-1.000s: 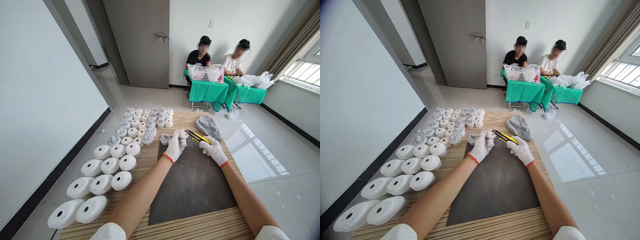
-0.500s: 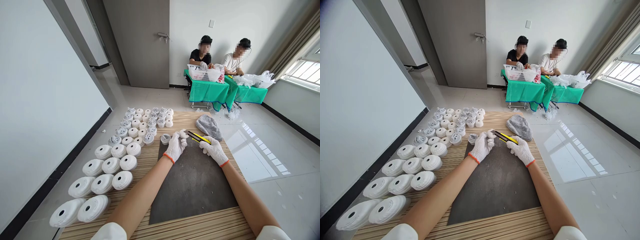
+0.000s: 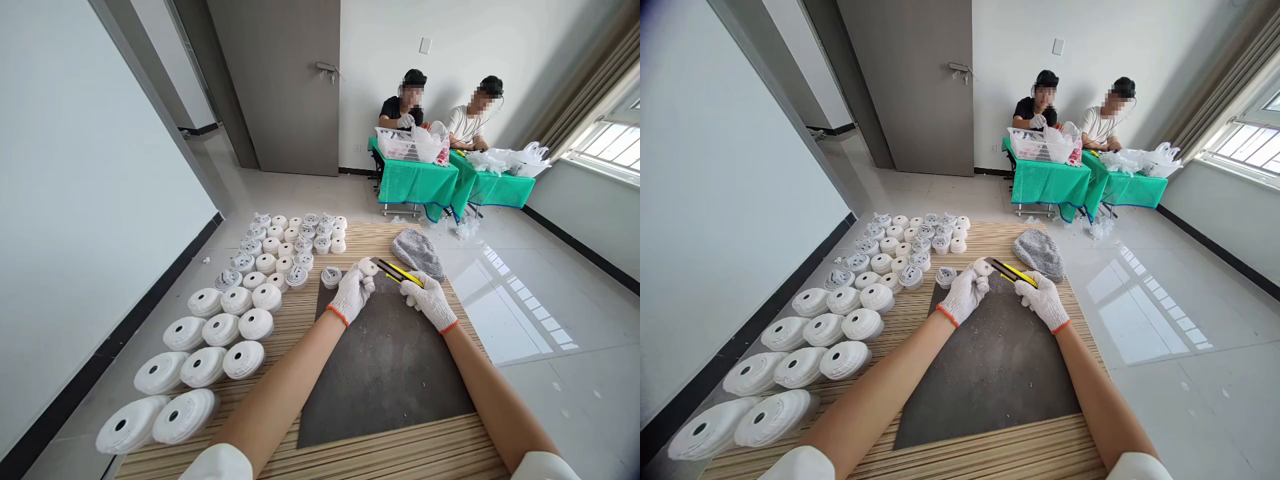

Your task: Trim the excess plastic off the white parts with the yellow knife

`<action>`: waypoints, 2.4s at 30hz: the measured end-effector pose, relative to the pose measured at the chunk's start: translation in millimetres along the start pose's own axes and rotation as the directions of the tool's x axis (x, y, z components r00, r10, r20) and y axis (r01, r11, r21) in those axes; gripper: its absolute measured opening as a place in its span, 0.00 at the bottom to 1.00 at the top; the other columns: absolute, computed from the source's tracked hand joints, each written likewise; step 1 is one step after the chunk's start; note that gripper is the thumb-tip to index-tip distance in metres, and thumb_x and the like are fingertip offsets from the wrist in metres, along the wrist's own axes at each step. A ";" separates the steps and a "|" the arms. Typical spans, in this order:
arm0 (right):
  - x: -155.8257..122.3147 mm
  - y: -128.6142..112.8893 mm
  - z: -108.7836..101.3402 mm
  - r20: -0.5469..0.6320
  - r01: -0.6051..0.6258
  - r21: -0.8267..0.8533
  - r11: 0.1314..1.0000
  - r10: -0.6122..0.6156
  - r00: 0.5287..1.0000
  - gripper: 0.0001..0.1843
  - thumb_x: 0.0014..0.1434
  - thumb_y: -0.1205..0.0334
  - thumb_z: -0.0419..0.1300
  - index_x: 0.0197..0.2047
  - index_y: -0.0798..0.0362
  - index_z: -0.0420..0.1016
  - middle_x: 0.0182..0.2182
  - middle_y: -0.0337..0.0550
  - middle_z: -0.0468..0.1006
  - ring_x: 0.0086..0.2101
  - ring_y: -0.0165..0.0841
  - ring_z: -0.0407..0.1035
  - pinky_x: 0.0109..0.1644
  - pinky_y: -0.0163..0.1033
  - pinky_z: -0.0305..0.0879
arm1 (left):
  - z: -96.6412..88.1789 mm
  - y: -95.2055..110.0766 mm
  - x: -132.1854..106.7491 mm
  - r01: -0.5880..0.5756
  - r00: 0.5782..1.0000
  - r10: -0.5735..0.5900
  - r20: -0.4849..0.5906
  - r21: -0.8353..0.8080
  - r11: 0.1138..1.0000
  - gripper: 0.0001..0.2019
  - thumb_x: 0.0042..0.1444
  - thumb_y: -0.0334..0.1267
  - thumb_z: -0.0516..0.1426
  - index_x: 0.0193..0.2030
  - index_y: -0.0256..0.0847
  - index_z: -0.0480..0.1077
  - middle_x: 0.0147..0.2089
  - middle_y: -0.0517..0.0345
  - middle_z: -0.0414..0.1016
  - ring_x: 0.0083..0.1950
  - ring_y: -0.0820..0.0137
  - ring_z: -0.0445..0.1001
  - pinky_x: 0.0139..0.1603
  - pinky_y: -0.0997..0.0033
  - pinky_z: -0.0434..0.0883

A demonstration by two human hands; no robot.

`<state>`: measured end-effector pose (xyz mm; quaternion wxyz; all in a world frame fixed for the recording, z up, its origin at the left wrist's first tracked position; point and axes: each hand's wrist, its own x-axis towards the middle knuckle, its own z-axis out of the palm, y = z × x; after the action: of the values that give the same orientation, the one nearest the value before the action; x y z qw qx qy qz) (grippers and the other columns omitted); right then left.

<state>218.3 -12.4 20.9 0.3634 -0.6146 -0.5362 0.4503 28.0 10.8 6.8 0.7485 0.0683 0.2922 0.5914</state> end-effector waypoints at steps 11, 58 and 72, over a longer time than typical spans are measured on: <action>4.8 15.6 0.5 0.025 0.088 -0.116 0.989 -0.086 0.996 0.26 0.56 0.49 0.66 0.57 0.48 0.75 0.27 0.34 0.76 0.23 0.27 0.69 0.23 0.30 0.62 | -4.7 -3.5 6.8 -0.027 1.000 0.026 -0.017 -0.013 1.000 0.12 0.42 0.22 0.53 0.32 0.41 0.60 0.26 0.66 0.60 0.21 0.81 0.58 0.20 0.82 0.59; 28.4 26.4 1.1 -0.211 0.150 0.132 0.980 -0.120 0.970 0.23 0.57 0.40 0.63 0.39 0.53 0.75 0.19 0.35 0.72 0.17 0.26 0.59 0.20 0.32 0.57 | 20.2 12.5 22.0 0.211 0.976 -0.215 0.021 0.118 0.970 0.07 0.58 0.29 0.55 0.33 0.40 0.59 0.25 0.69 0.57 0.14 0.86 0.47 0.13 0.86 0.41; 36.7 25.5 7.5 -0.081 0.149 -0.039 0.988 -0.151 0.985 0.18 0.56 0.47 0.65 0.45 0.50 0.78 0.23 0.33 0.75 0.19 0.26 0.64 0.22 0.30 0.63 | 7.9 -2.6 41.1 -0.060 0.992 0.047 0.117 0.107 0.992 0.11 0.57 0.39 0.61 0.32 0.41 0.62 0.26 0.66 0.64 0.22 0.79 0.65 0.25 0.79 0.71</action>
<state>220.5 19.4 -11.3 0.4083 -0.5967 -0.5725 0.3867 39.7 50.0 -2.6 0.7429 0.1511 0.2792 0.5894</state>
